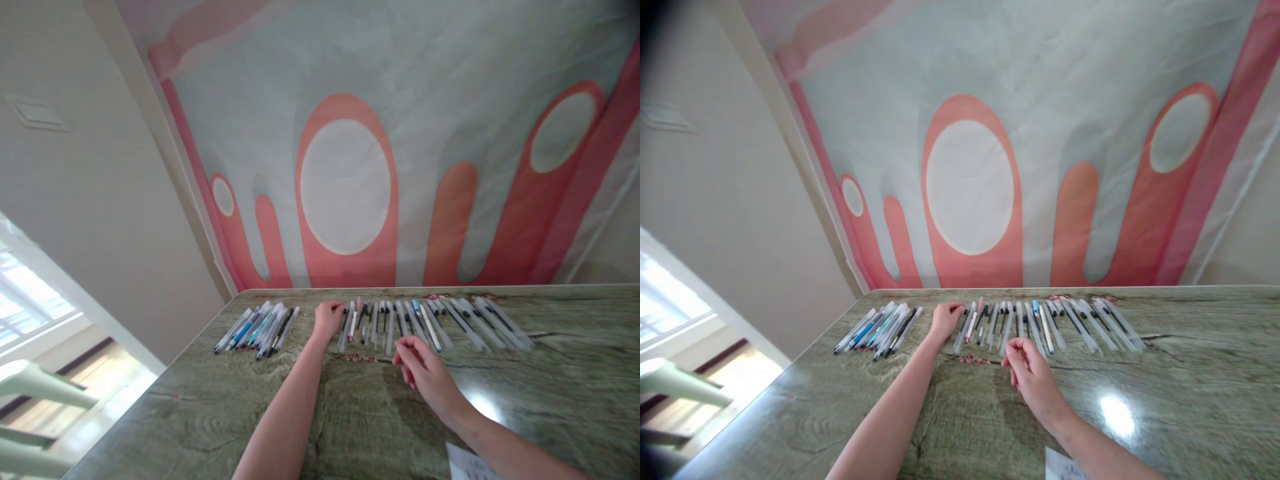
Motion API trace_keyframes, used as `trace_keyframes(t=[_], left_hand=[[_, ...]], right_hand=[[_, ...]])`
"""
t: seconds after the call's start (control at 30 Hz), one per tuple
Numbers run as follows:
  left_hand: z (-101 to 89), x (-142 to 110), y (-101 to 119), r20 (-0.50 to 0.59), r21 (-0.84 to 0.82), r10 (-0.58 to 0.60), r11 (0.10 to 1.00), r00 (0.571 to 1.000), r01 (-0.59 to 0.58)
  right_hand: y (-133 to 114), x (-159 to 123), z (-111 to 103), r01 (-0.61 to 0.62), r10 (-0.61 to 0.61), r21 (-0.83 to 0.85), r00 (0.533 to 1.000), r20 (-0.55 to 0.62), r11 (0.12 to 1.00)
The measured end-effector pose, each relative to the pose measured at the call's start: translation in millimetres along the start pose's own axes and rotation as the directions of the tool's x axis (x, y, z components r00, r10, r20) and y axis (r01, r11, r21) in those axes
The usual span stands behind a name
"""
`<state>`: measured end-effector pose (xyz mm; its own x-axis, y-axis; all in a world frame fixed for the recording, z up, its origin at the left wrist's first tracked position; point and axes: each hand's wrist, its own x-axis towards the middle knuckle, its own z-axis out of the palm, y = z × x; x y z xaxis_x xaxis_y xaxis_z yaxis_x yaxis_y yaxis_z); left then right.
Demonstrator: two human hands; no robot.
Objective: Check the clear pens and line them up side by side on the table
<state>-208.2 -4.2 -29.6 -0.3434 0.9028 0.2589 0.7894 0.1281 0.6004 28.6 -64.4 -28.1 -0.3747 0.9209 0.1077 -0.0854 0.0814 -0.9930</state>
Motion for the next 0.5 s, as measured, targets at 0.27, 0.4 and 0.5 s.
trace_keyframes(t=[0.27,0.4,0.5], left_hand=[[-20.1,5.1,-25.6,-0.065,0.003,-0.041,0.999,0.997,0.042],[-18.1,1.3,-27.3,-0.05,0.027,-0.042,0.999,0.998,0.044],[-12.5,-1.3,-22.3,-0.042,0.092,0.016,0.996,0.999,-0.012]], right_hand=[[-2.1,-2.7,0.0,-0.022,0.022,-0.001,1.0,-0.001,1.0],[0.0,-1.9,0.1,-0.024,0.024,0.001,1.0,0.003,1.0],[0.7,-1.3,0.4,-0.021,0.021,-0.003,1.0,0.007,1.0]])
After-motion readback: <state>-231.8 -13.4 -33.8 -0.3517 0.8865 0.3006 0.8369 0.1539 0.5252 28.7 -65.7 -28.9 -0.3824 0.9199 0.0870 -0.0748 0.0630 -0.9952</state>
